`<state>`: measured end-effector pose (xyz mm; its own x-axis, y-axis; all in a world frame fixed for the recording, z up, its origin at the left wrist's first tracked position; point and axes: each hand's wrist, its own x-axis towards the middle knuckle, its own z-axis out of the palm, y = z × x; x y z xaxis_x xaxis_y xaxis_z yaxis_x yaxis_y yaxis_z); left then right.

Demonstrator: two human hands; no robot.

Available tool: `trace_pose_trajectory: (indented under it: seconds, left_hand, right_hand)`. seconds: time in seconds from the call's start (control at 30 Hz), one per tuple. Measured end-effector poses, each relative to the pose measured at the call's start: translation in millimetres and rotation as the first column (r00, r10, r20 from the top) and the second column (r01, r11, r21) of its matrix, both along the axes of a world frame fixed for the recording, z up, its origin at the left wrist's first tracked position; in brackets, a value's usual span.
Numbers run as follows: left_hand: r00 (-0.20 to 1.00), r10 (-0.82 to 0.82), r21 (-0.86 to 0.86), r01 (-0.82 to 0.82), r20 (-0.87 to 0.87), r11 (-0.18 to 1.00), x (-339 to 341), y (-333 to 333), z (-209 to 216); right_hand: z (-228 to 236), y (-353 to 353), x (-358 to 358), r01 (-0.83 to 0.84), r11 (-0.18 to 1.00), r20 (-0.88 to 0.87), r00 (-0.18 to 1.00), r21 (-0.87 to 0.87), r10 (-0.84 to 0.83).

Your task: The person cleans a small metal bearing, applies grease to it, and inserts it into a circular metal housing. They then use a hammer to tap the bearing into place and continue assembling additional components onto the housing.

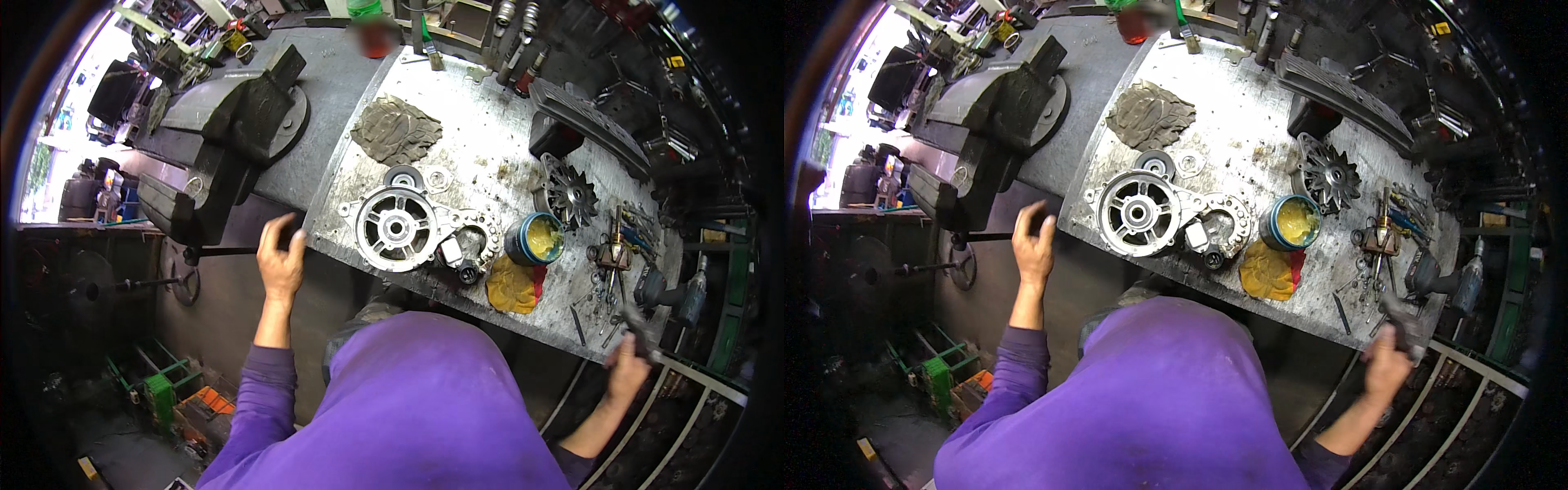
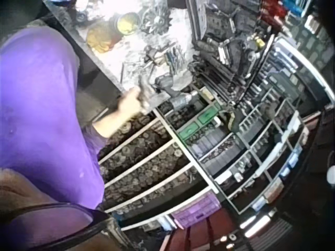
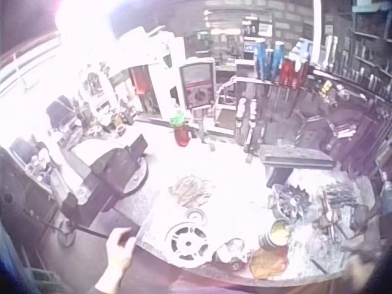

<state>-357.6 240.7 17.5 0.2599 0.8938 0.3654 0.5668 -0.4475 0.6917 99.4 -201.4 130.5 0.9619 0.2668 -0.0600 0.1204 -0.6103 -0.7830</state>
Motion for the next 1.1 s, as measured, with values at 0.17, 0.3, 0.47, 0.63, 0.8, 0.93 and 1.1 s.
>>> trace_pose_trajectory:
  seconds: [0.17, 0.3, 0.47, 0.63, 0.8, 0.93, 1.1]
  left_hand:
    - [0.935, -0.325, -0.172, 0.347, 0.143, 0.922, 76.6, 2.9, 29.3]
    - [0.923, -0.24, -0.273, 0.324, 0.301, 0.906, 104.7, -8.6, 16.6]
    - [0.913, -0.192, -0.261, 0.296, 0.359, 0.919, 107.1, -11.3, 8.8]
    - [0.907, -0.159, -0.3, 0.288, 0.389, 0.909, 106.2, -10.2, 11.0]
    - [0.909, -0.174, -0.253, 0.282, 0.379, 0.925, 106.4, -8.0, 10.9]
    - [0.91, -0.175, -0.238, 0.278, 0.376, 0.931, 105.6, -9.6, 11.9]
    - [0.907, -0.166, -0.251, 0.276, 0.386, 0.928, 106.5, -12.2, 11.6]
  right_hand:
    - [1.2, 142.2, -94.5, -0.485, 0.83, -0.277, 0.787, 0.275, 0.551]
    - [29.1, 254.3, -139.2, -0.864, 0.501, -0.052, 0.499, 0.055, 0.865]
    - [34.2, 339.7, -162.1, -0.883, 0.318, -0.115, 0.376, -0.345, 0.919]
    - [30.1, 366.7, -170.0, -0.88, 0.241, -0.111, 0.31, -0.409, 0.944]
    - [32.0, 377.9, -178.3, -0.84, 0.208, -0.09, 0.29, -0.501, 0.953]
    - [34.1, 376.4, -179.5, -0.774, 0.133, -0.2, 0.319, -0.619, 0.926]
    - [36.8, 382.1, -175.8, -0.79, 0.218, -0.159, 0.368, -0.573, 0.916]
